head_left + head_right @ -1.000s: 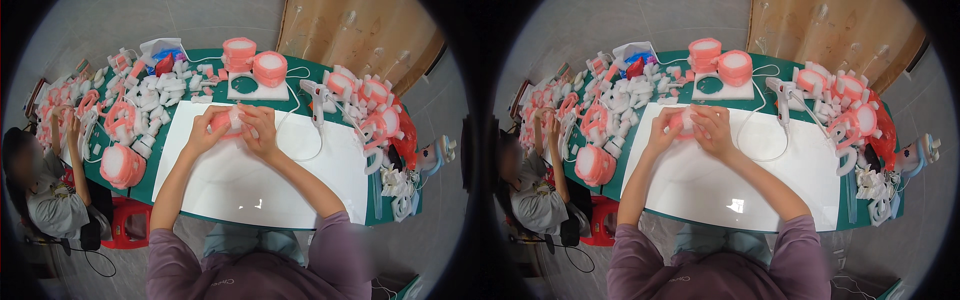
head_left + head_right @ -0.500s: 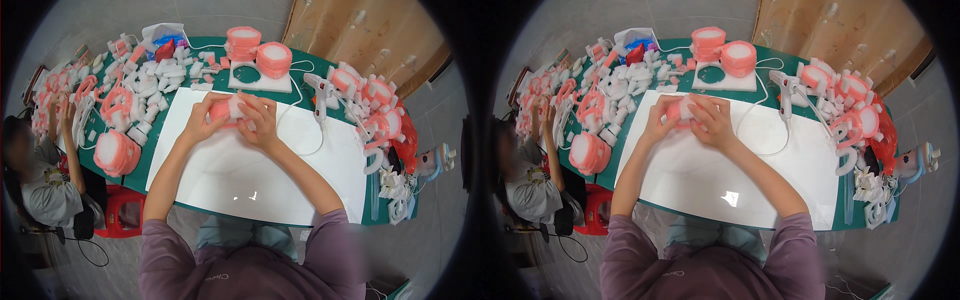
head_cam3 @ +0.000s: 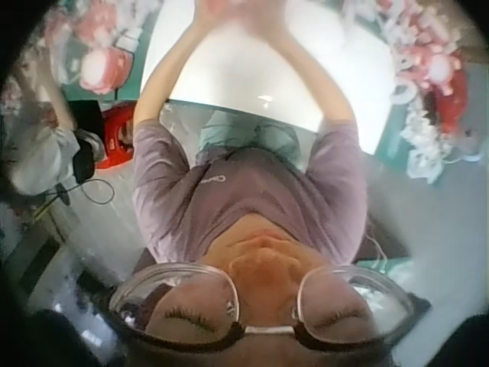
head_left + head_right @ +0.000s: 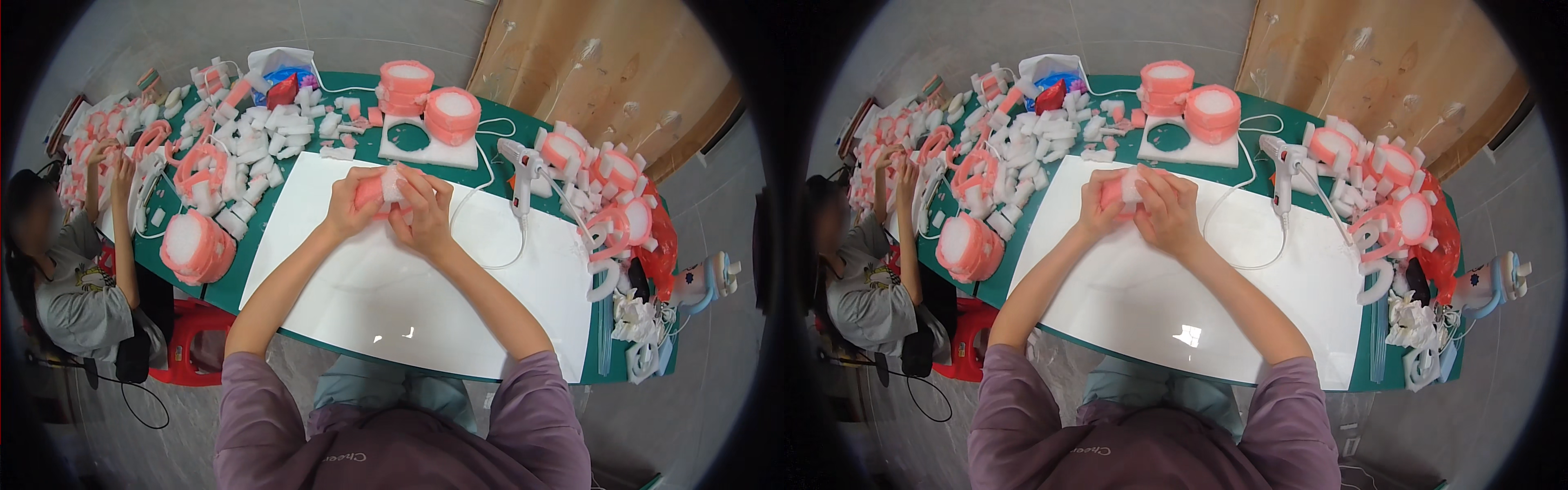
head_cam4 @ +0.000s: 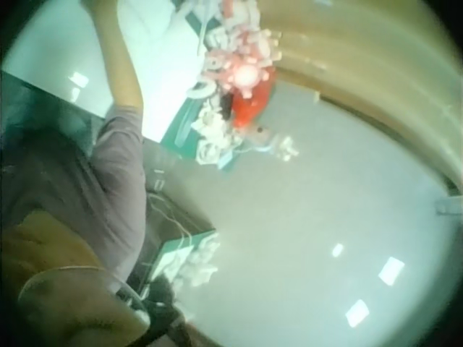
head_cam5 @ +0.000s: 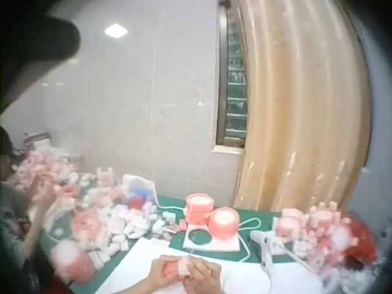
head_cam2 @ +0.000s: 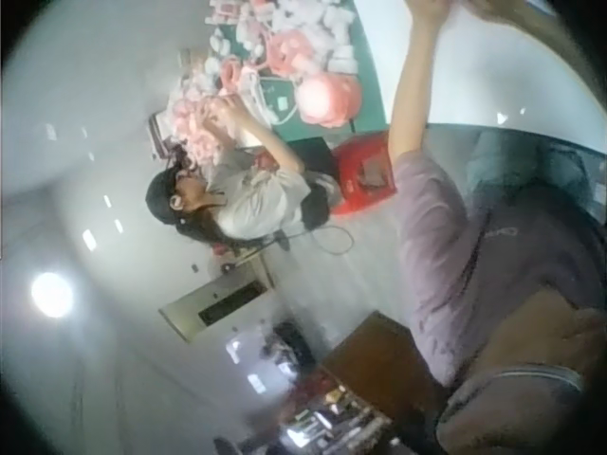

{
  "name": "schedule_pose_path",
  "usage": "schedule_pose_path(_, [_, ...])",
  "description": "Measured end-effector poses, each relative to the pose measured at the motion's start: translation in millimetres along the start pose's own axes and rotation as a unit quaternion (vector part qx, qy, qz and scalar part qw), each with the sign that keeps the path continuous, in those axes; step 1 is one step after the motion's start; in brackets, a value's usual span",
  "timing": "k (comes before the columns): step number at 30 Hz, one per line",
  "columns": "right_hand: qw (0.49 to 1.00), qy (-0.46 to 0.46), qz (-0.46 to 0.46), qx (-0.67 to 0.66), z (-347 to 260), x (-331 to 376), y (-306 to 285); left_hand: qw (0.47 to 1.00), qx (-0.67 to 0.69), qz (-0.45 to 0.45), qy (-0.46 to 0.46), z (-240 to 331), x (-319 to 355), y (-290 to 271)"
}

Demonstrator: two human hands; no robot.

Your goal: Assemble small pink and white plastic/foam components using a glue gun.

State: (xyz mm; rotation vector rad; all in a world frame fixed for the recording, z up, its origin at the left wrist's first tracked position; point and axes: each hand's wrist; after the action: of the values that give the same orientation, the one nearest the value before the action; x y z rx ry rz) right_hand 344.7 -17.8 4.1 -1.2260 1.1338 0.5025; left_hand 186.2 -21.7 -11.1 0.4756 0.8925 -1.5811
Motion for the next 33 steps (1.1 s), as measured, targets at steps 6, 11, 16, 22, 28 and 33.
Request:
schedule_pose_path(6, [0.998, 0.051, -0.007, 0.026, 2, -7, -6, 0.998, -0.031, -0.033, -0.031, 5, -20, -1])
schedule_pose_path(11, [0.998, 0.053, -0.013, 0.02, -5, -6, -3, 1.0, -0.03, -0.004, 0.0, 0, -11, -1])
schedule_pose_path(16, [0.998, 0.051, -0.024, 0.037, -7, -12, -3, 1.0, 0.004, 0.001, -0.02, -3, -11, -3])
schedule_pose_path(22, [0.998, 0.037, -0.034, 0.041, -4, -6, -2, 0.999, 0.005, -0.006, -0.033, 4, -14, -3])
schedule_pose_path(28, [0.997, 0.027, -0.045, 0.054, -1, -3, -9, 0.999, -0.004, -0.029, -0.029, 9, -14, -5])
schedule_pose_path(33, [0.999, 0.018, -0.035, 0.025, 6, -2, -7, 0.999, 0.002, -0.025, -0.023, 11, -16, -4])
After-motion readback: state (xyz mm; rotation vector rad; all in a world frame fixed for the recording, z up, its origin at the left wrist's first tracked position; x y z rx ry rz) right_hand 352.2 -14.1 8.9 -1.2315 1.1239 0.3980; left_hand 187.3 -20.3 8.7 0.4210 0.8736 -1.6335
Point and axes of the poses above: each hand's wrist, its own x-axis away from the middle knuckle, its own y-axis out of the palm, z = x × y, and after that the axes turned 9 degrees about -z, right-handed
